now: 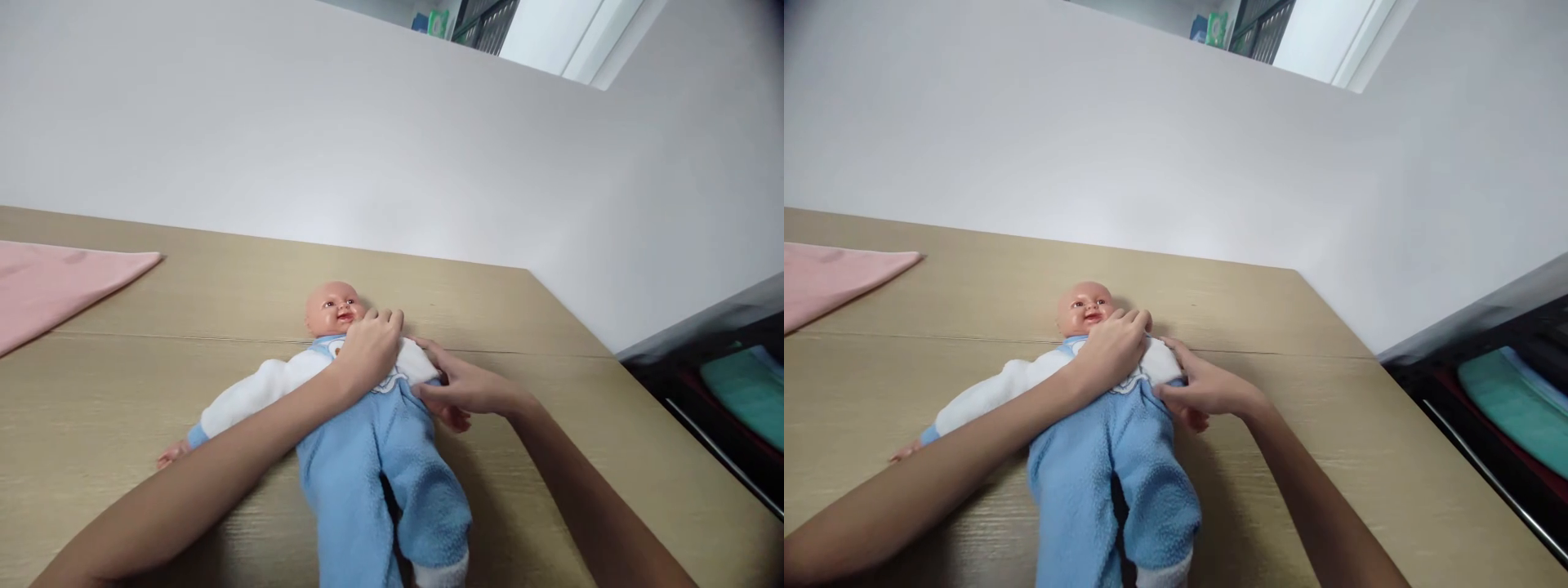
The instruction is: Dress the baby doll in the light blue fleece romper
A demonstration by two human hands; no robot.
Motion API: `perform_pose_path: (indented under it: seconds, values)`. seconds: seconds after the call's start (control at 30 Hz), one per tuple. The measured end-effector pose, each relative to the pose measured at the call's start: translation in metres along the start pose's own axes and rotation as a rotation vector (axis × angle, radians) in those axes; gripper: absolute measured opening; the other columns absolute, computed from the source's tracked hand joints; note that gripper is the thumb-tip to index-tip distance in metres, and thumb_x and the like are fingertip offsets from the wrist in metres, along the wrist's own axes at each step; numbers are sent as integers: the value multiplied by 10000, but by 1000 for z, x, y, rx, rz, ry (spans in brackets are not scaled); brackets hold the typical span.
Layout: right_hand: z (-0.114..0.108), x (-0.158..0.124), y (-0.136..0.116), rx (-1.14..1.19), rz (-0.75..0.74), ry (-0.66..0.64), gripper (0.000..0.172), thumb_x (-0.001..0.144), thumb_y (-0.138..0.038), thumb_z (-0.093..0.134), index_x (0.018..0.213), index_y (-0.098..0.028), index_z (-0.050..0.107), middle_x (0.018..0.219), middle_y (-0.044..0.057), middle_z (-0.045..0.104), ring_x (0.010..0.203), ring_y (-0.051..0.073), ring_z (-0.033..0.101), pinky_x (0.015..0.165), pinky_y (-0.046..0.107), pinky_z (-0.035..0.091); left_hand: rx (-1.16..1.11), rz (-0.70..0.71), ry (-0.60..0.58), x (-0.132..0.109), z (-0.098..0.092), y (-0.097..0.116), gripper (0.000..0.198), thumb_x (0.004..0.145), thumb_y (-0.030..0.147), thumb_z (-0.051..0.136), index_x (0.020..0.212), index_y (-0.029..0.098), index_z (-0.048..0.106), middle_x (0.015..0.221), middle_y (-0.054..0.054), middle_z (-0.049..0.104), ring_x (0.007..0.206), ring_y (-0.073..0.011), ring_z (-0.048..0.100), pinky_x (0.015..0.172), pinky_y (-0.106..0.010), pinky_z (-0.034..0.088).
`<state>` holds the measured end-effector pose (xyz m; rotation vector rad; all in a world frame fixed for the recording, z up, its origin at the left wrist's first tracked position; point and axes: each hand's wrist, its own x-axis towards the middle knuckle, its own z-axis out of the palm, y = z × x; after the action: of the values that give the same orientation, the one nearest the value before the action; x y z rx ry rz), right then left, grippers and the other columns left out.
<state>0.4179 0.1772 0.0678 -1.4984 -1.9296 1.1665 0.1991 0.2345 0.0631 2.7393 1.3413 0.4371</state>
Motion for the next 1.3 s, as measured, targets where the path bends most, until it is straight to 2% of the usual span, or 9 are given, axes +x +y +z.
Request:
perform_pose_path:
  seconds: [0.13,0.27,0.4,0.47,0.63,0.7,0.83,1.03,1.3]
  values:
    - [-38,-25,-17,-518,-54,-51,621,819,-222,750,1436,-269,698,1219,53,818,993,289,752,831,358,559,100,0,24,-1,-8,-2,304,966,-5,469,1193,83,652,1122,-193,733,1073,-371,689,829,-446,515]
    - [-53,-28,-16,-605,-102,-21,600,823,-213,737,1417,-289,699,1166,32,820,939,266,743,780,336,529,138,21,33,-1,-9,-5,269,989,27,477,1167,97,666,1088,-176,734,1055,-357,707,832,-439,515]
    - [-51,-31,-2,-504,-134,34,614,840,-205,720,1448,-260,656,1341,72,748,964,243,722,796,340,562,153,48,43,0,-2,-8,237,1018,70,486,1153,125,672,1072,-143,734,1025,-342,702,831,-445,523]
    - [-49,-33,10,-419,-120,94,588,842,-237,742,1424,-250,663,1370,93,708,876,212,704,746,338,576,153,68,58,0,1,-9,224,1027,96,504,1171,146,669,1100,-129,722,1024,-328,689,848,-443,528]
    - [-39,-36,50,-26,-11,280,772,828,-444,874,1518,-300,561,1045,35,720,750,192,672,709,350,606,44,155,181,0,5,-10,159,1081,241,537,1154,182,665,1230,-124,671,1124,-305,631,930,-415,537]
    - [-31,-34,68,181,27,393,788,771,-500,930,1456,-299,595,1088,46,746,913,234,728,844,386,634,-6,160,193,0,6,-10,163,1094,285,539,1127,190,666,1222,-115,675,1133,-297,625,947,-410,536]
    - [-6,-25,98,407,31,561,805,656,-545,988,1332,-291,633,1448,118,691,1292,333,685,1129,501,569,-66,153,189,1,7,-11,163,1091,298,547,1114,187,664,1175,-109,686,1109,-293,629,938,-414,534]
    - [25,-19,110,361,-63,590,899,665,-495,1002,1416,-324,540,1513,119,632,1318,320,679,1127,493,583,-90,182,176,2,11,-13,193,1096,330,541,1102,184,667,1159,-118,693,1084,-297,636,966,-428,515]
    - [1,-34,121,176,-143,641,632,672,-484,1009,1175,-280,685,1198,67,730,1139,304,699,1079,505,566,-79,216,59,1,15,-13,251,1056,127,489,1195,176,693,1179,-100,749,1128,-304,617,1020,-443,482]
